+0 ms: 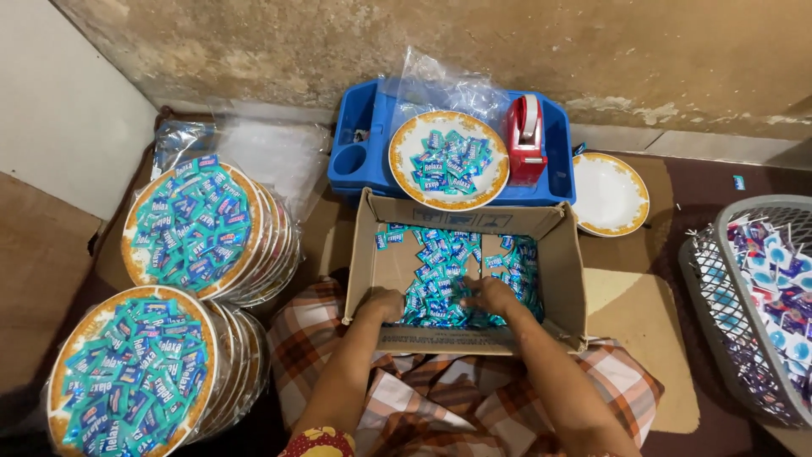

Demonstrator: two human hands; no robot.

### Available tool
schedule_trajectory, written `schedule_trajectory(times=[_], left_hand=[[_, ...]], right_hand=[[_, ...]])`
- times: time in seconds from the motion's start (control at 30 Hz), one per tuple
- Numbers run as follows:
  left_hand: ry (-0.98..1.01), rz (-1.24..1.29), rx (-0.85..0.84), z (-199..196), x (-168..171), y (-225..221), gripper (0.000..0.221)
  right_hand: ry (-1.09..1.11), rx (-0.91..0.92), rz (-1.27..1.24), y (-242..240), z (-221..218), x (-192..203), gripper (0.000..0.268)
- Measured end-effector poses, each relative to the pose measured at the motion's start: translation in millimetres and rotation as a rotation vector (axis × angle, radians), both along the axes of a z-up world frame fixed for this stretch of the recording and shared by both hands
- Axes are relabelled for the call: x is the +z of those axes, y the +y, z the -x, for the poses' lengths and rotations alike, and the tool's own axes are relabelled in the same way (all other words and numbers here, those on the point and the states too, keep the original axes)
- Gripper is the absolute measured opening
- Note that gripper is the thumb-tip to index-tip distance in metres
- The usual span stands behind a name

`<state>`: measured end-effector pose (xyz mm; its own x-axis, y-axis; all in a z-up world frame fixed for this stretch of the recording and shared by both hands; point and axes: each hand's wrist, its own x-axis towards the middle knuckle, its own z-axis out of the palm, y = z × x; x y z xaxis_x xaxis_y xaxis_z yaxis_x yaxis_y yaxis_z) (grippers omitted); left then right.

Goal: Arranging small blue packets onto decorative plates and then placing the plates into plastic sleeves for packaging.

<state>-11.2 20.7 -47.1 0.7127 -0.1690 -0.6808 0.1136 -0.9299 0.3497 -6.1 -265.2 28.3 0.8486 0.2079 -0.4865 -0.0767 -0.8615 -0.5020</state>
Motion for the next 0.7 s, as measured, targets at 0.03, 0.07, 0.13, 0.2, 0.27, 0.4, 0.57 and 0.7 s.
schedule_trajectory(times=[0.03,0.07,0.13,0.2,0.27,0.4,0.57,0.7], left_hand=[[-0.017,0.04,0.029,2,5,-1,0.028],[-0.022,0.04,0.027,3,35,-2,0.028],[-0.265,0.09,-0.014,10,92,0,0.028],[-0.378,0.117,0.141,-9,80,0,0.025],[-0.496,0.152,0.297,-26,107,-4,0.022],[-0.602,0.443,0.482,-51,221,-21,0.028],[-0.589,0.59,0.537,-106,263,-37,0.026],[-0.685,0.46,0.647,-104,226,-20,0.024]], right_hand=[[-0.009,-0.036,0.014,6,4,17,0.057],[-0.014,-0.038,0.014,4,5,27,0.057],[0.009,-0.102,-0.013,4,9,45,0.049],[0.013,-0.244,-0.23,-15,-9,10,0.03],[0.011,-0.384,-0.445,-18,-22,44,0.016],[-0.116,-0.482,-0.844,-3,-32,165,0.015],[-0.208,-0.462,-0.95,6,-89,196,0.055],[-0.763,-0.308,-0.242,-10,-83,151,0.032]])
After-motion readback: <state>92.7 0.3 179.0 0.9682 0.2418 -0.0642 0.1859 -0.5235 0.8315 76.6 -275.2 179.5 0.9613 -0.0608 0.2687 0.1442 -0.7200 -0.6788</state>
